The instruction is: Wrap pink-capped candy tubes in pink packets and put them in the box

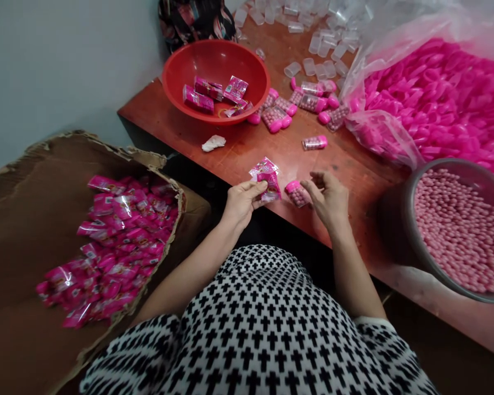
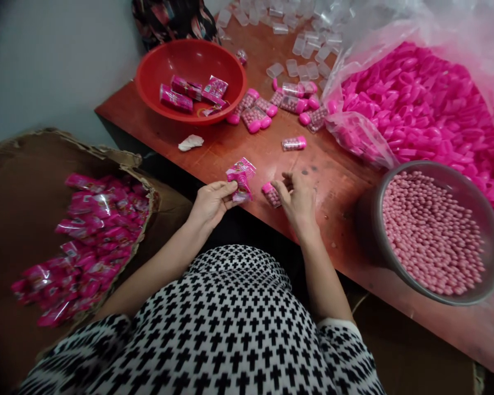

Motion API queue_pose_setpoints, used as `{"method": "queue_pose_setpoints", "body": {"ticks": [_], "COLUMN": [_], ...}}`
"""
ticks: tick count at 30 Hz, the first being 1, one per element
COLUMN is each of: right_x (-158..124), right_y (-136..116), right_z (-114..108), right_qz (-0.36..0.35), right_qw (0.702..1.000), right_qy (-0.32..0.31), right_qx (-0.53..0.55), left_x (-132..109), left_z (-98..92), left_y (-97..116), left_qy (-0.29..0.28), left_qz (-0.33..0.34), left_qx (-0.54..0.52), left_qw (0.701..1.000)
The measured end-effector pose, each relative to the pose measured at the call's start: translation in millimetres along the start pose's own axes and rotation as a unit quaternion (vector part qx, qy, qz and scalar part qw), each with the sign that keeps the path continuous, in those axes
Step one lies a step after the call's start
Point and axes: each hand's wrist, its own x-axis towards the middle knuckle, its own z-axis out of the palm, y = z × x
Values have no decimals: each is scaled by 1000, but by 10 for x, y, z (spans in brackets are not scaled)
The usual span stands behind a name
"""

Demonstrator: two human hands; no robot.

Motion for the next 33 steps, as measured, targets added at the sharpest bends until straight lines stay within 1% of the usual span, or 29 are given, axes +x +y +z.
{"method": "queue_pose_setpoints", "body": {"ticks": [2, 3, 4, 5, 6, 7, 9, 10, 12, 14, 18, 21, 23, 26, 30, 33], "right_x": [-120, -164, -196, -216, -229, -242, -288, -329, -449, -588, -762, -770, -755, -739, -731, -731], "right_y": [36, 56, 78, 102, 124, 143, 154, 143, 85, -2, -146, -176, -172, -152, -106, -84], "right_z": [-45, -48, -41, -26, -7, 14, 54, 72, 108, 148, 247, 305, 324, 338, 372, 404], "right_qz": [-2, 2, 9, 19, 30, 43, 89, 119, 171, 194, 203, 206, 208, 207, 186, 172], "right_qw": [991, 984, 979, 978, 980, 986, 990, 981, 946, 918, 905, 906, 908, 910, 904, 904], "right_qy": [-34, -51, -65, -77, -89, -97, -105, -107, -103, -94, -66, -55, -46, -41, -63, -55], "right_qx": [-126, -169, -193, -195, -174, -129, 19, 107, 256, 334, 367, 366, 360, 358, 381, 388], "left_x": [12, 19, 25, 30, 33, 33, 29, 25, 15, 7, -6, -21, -34, -55, -82, -105], "left_z": [-23, -25, -20, -8, 8, 27, 67, 84, 112, 131, 159, 192, 218, 246, 250, 244], "left_y": [11, 8, 0, -9, -19, -27, -32, -30, -24, -30, -106, -174, -193, -175, -125, -117], "left_qy": [24, 33, 43, 53, 64, 75, 97, 107, 121, 122, 86, 57, 55, 40, -19, -48], "left_qz": [-23, -34, -44, -54, -62, -69, -77, -80, -82, -81, -60, -40, -34, -26, 0, 25], "left_qx": [-45, -65, -84, -105, -124, -142, -169, -178, -193, -209, -223, -209, -203, -186, -121, -93], "left_qw": [998, 997, 995, 992, 988, 985, 978, 975, 970, 967, 969, 975, 977, 981, 992, 994]}}
